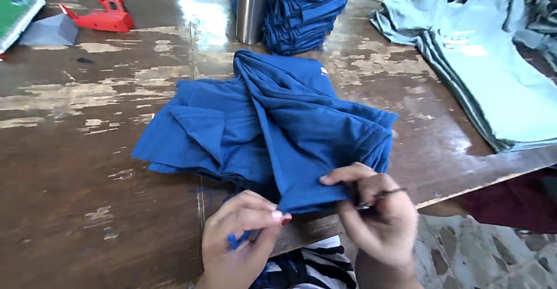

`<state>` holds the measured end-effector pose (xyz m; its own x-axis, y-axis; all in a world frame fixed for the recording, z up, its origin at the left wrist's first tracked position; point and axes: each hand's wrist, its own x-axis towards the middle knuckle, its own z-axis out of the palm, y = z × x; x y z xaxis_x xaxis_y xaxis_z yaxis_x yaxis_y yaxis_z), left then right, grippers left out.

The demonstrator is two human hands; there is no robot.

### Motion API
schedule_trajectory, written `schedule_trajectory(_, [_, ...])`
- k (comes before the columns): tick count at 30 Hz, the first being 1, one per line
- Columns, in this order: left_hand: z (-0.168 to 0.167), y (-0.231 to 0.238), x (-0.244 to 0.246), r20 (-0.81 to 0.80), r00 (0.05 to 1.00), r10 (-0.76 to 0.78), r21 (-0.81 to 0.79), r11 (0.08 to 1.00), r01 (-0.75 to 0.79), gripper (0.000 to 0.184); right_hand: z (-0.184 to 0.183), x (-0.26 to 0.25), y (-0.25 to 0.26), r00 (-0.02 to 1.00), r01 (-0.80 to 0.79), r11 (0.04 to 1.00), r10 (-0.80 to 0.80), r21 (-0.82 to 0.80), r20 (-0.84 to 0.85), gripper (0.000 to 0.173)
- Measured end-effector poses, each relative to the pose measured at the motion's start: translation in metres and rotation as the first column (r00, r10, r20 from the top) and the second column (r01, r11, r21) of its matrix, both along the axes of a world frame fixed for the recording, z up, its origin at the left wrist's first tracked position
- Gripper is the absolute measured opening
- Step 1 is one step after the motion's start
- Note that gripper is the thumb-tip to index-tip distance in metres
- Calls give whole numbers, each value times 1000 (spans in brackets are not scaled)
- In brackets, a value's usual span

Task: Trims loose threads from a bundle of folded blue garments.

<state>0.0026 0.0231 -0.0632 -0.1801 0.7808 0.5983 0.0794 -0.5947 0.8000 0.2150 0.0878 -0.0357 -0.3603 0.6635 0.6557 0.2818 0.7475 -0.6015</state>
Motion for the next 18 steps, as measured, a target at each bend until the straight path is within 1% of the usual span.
schedule_trajectory(1, [-1,-2,-5,-68,998,-17,7,1000,17,13,2,5,2,1000,-2,1000,3,4,-31,15])
schedule_trajectory(2, [-2,-4,-10,-117,992,-38,-3,999,38,11,2,10,4,1000,-3,1000,3,4,-14,12])
schedule_trajectory(4, [-2,-9,-15,-168,982,-87,-56,995,79,8,2,17,4,989,-22,999,25,-23,148,4])
schedule_trajectory(5, [-2,-11,-17,-168,980,-110,-82,992,97,8,3,19,3,965,-34,999,39,-23,259,7])
schedule_trajectory(6, [-3,-12,-18,-152,980,-131,-105,988,116,9,4,19,2,932,-53,999,53,-9,360,13])
schedule_trajectory(7, [-4,-14,-18,-132,981,-140,-123,985,124,10,4,18,0,893,-64,998,46,26,448,23])
schedule_trajectory(9, [-5,-15,-16,-102,987,-122,-157,982,105,9,3,16,-4,822,-52,992,-23,116,569,49])
schedule_trajectory(10, [-4,-15,-15,-85,991,-107,-170,981,91,8,2,14,-5,797,-48,987,-54,153,602,55])
schedule_trajectory(11, [-4,-15,-14,-69,993,-96,-179,980,83,8,2,13,-6,772,-48,982,-80,184,630,57])
schedule_trajectory(14, [-1,-14,-12,-35,993,-116,-190,976,108,8,1,9,-9,715,-41,966,-150,256,683,57])
schedule_trajectory(18, [-2,-14,-12,28,985,-168,-178,969,170,9,-5,2,-11,711,-5,944,-228,329,666,56])
